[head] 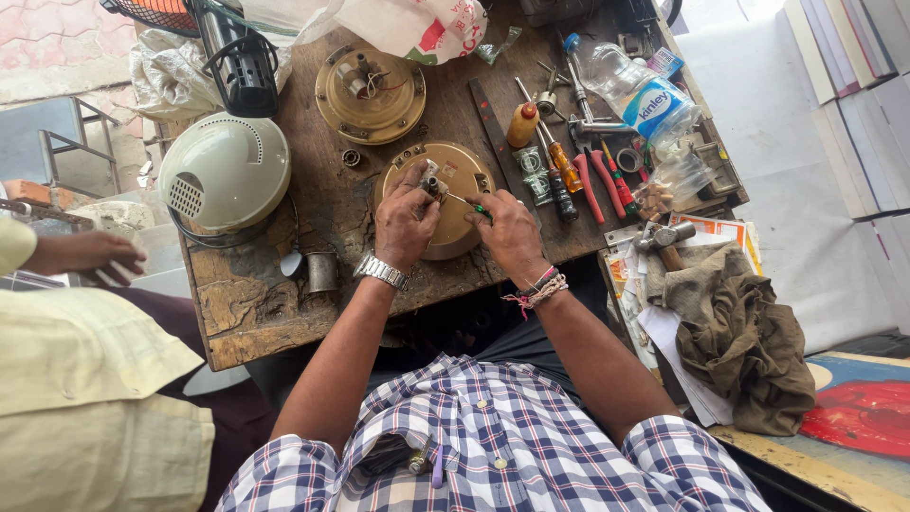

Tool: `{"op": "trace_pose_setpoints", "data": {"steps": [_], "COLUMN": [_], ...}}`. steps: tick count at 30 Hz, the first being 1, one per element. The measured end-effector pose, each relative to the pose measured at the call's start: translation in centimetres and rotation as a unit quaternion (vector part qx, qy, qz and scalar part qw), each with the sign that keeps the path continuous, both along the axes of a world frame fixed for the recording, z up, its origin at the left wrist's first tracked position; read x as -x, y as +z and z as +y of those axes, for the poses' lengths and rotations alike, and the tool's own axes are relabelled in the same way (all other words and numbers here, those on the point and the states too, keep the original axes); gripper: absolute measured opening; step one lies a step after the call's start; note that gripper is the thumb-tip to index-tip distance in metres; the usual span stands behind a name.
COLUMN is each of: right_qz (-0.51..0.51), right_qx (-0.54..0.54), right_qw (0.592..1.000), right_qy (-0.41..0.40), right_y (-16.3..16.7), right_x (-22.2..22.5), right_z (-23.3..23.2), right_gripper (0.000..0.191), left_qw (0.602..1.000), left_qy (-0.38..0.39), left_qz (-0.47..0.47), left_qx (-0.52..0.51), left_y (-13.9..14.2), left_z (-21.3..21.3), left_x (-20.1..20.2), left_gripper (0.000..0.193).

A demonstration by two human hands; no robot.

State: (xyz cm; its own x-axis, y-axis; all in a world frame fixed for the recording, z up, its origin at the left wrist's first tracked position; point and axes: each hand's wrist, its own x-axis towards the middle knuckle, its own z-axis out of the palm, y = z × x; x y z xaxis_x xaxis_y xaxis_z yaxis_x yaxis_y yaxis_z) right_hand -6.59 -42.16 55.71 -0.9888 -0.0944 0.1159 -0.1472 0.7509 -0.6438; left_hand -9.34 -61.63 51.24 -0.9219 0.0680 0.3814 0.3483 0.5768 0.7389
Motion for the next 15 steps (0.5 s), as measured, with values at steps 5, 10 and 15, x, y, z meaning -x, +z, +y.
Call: {"op": "trace_pose_setpoints", "data": {"steps": [5, 10, 15], "right_qz": [0.015, -0.021, -0.018], "right_qx": [0.016, 0.052, 0.053], "right_qw": [0.999, 0.998, 0.998], "right_qy": [0.025, -0.023, -0.028], "right_y": [-1.1, -1.3, -0.5], "right_x": [0.4, 0.5, 0.3], "right_z": [0.6, 0.3, -0.3], "right_gripper": [0.026, 0.021, 0.037], "left_qw": [1.000, 1.000, 1.000], "left_qy": [0.003, -0.001, -0.003], "left_qz": [-0.009, -0.002, -0.001], "left_qx": [0.005, 0.003, 0.006], "left_y": [-0.2, -0.3, -0.3], "left_z": [-0.1, -0.3, -0.3], "left_x": [0.0, -0.1, -0.3], "left_gripper": [0.006, 0.007, 0.008]}}
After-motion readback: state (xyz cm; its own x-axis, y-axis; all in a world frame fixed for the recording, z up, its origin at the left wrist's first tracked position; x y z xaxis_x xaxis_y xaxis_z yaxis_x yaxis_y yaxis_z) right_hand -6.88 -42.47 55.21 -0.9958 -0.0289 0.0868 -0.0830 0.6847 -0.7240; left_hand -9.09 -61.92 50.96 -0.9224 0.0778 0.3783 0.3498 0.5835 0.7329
